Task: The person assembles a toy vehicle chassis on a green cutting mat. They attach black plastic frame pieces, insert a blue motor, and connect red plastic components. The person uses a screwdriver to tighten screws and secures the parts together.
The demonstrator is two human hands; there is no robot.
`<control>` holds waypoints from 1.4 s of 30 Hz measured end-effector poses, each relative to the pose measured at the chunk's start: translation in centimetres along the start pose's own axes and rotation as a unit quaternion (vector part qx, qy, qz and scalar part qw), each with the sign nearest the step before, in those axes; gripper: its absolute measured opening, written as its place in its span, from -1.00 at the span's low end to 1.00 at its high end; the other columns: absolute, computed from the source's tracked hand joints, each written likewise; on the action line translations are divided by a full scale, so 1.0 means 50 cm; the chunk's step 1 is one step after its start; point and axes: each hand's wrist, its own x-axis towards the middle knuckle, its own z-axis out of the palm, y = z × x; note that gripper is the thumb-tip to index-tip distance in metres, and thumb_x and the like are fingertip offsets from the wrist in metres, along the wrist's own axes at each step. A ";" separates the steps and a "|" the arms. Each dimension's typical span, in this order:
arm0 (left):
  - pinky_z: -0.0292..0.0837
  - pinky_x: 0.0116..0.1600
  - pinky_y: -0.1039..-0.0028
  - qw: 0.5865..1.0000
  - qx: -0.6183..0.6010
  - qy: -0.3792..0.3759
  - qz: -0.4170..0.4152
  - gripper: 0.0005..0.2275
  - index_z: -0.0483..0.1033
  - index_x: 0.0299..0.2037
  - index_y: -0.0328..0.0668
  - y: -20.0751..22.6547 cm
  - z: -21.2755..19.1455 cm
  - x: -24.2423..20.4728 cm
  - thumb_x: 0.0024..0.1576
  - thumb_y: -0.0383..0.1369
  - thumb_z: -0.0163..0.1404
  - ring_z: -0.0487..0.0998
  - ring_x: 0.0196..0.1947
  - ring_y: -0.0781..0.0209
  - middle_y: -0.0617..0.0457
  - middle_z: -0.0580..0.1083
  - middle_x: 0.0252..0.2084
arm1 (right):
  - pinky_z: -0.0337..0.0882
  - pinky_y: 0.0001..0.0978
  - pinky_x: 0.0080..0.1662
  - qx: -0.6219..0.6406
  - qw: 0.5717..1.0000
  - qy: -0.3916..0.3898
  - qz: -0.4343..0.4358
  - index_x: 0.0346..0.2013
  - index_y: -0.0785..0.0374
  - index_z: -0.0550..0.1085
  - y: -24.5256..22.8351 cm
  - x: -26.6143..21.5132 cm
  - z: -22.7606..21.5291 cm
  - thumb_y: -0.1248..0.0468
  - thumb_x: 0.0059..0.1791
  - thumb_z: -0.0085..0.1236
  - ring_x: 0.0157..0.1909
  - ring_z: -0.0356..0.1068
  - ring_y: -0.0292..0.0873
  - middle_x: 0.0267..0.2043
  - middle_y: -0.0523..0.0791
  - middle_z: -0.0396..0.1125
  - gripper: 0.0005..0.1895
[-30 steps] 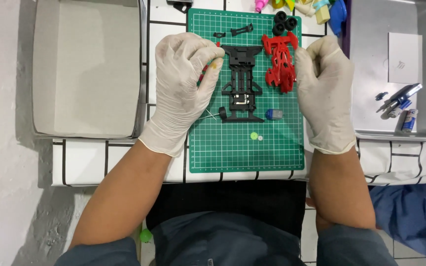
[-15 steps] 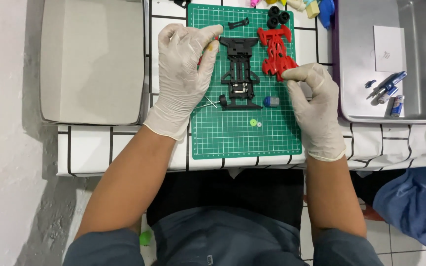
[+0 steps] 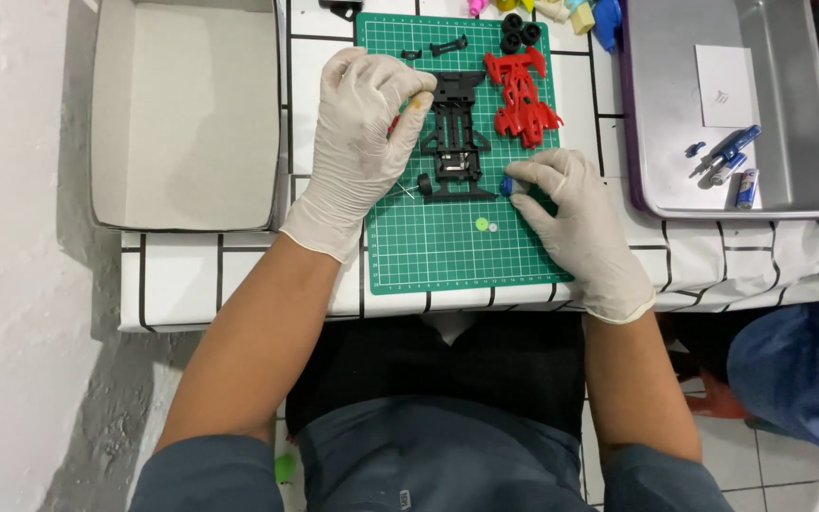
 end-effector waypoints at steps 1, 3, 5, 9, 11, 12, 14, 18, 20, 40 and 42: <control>0.21 0.24 0.18 1.000 -0.001 0.000 0.000 -0.93 0.52 -0.09 -0.15 0.002 -0.001 0.002 0.34 -0.43 -0.02 0.50 -0.17 0.05 0.05 0.51 -0.18 | 0.35 -0.12 0.14 -0.001 1.000 0.000 0.000 0.13 0.24 0.49 -0.017 -0.001 -0.007 0.38 0.09 0.21 0.10 0.31 0.03 0.05 -0.03 0.35 -0.70; 0.23 0.22 0.17 1.000 -0.009 -0.012 0.011 -0.88 0.51 -0.09 -0.14 0.005 -0.004 0.004 0.36 -0.38 -0.11 0.47 -0.18 0.05 0.07 0.49 -0.21 | 0.38 -0.47 0.06 0.248 0.957 0.033 0.146 0.11 0.23 0.46 -0.051 -0.003 -0.019 0.53 0.07 0.14 -0.04 0.35 -0.26 -0.04 -0.13 0.39 -0.67; 0.21 0.21 0.16 0.999 -0.025 -0.015 0.024 -0.88 0.52 -0.06 -0.18 0.011 -0.004 0.006 0.35 -0.38 -0.08 0.47 -0.14 0.02 0.03 0.51 -0.19 | 0.42 -0.48 0.04 0.373 0.910 0.054 0.174 0.15 0.24 0.45 -0.050 -0.018 -0.018 0.34 0.07 0.15 -0.02 0.42 -0.22 -0.03 -0.13 0.41 -0.66; 0.22 0.17 0.12 0.990 -0.095 -0.049 0.096 -0.60 0.58 -0.02 -0.19 0.054 -0.005 0.014 0.42 -0.12 -0.30 0.53 -0.04 -0.03 -0.04 0.56 -0.13 | 0.39 -0.43 -0.06 0.622 0.750 0.073 0.212 0.13 0.25 0.49 -0.056 -0.027 -0.018 0.30 0.13 0.10 -0.10 0.41 -0.10 -0.07 0.07 0.45 -0.73; 0.24 0.20 0.10 0.985 -0.096 -0.083 0.119 -0.59 0.56 0.03 -0.21 0.073 0.005 0.008 0.41 -0.09 -0.29 0.52 0.00 -0.03 -0.04 0.56 -0.10 | 0.44 -0.45 -0.05 0.615 0.754 0.073 0.220 0.14 0.27 0.47 -0.049 -0.030 -0.004 0.28 0.11 0.12 -0.12 0.45 -0.13 -0.07 0.02 0.45 -0.70; 0.26 0.24 0.08 0.978 -0.096 -0.116 0.143 -0.57 0.54 0.08 -0.22 0.083 0.011 0.006 0.40 -0.05 -0.27 0.50 0.03 -0.03 -0.04 0.55 -0.06 | 0.49 -0.48 -0.03 0.608 0.758 0.073 0.227 0.15 0.30 0.46 -0.045 -0.030 0.002 0.25 0.10 0.15 -0.14 0.49 -0.15 -0.08 -0.03 0.44 -0.66; 0.24 0.23 0.11 0.977 -0.087 -0.126 0.148 -0.64 0.56 0.05 -0.19 0.090 0.019 0.004 0.38 -0.09 -0.17 0.50 0.03 -0.02 -0.02 0.54 -0.08 | 0.49 -0.51 -0.05 0.583 0.777 0.077 0.222 0.15 0.31 0.45 -0.061 -0.027 0.009 0.26 0.10 0.14 -0.15 0.49 -0.17 -0.10 -0.03 0.46 -0.65; 0.21 0.23 0.17 0.976 -0.122 -0.127 0.129 -0.70 0.58 0.02 -0.21 0.094 0.032 -0.007 0.35 -0.14 -0.05 0.48 0.03 -0.04 -0.04 0.57 -0.11 | 0.51 -0.47 -0.01 0.495 0.838 0.084 0.211 0.13 0.33 0.44 -0.095 -0.025 0.002 0.26 0.12 0.09 -0.12 0.48 -0.18 -0.08 -0.03 0.46 -0.68; 0.20 0.24 0.15 0.972 -0.155 -0.127 0.121 -0.74 0.55 0.02 -0.18 0.097 0.033 -0.009 0.34 -0.17 -0.02 0.49 0.00 -0.03 -0.02 0.55 -0.13 | 0.52 -0.48 0.03 0.468 0.850 0.087 0.227 0.12 0.31 0.45 -0.103 -0.030 -0.003 0.28 0.09 0.13 -0.12 0.47 -0.24 -0.10 -0.07 0.46 -0.69; 0.17 0.29 0.15 0.970 -0.118 -0.161 0.139 -0.72 0.49 -0.24 -0.04 0.075 0.098 -0.052 0.19 -0.05 0.17 0.46 0.03 0.19 0.14 0.50 -0.27 | 0.43 -0.42 -0.07 0.203 0.948 0.114 0.219 -0.05 0.17 0.62 -0.096 -0.033 0.030 0.40 -0.07 0.43 -0.20 0.44 -0.29 -0.22 -0.11 0.54 -0.70; 0.19 0.28 0.13 0.971 -0.110 -0.153 0.149 -0.71 0.48 -0.26 -0.09 0.073 0.098 -0.052 0.20 -0.06 0.17 0.47 0.01 0.13 0.08 0.48 -0.30 | 0.43 -0.42 -0.06 0.204 0.948 0.111 0.219 -0.04 0.16 0.63 -0.096 -0.031 0.029 0.39 -0.06 0.43 -0.20 0.45 -0.26 -0.21 -0.10 0.54 -0.70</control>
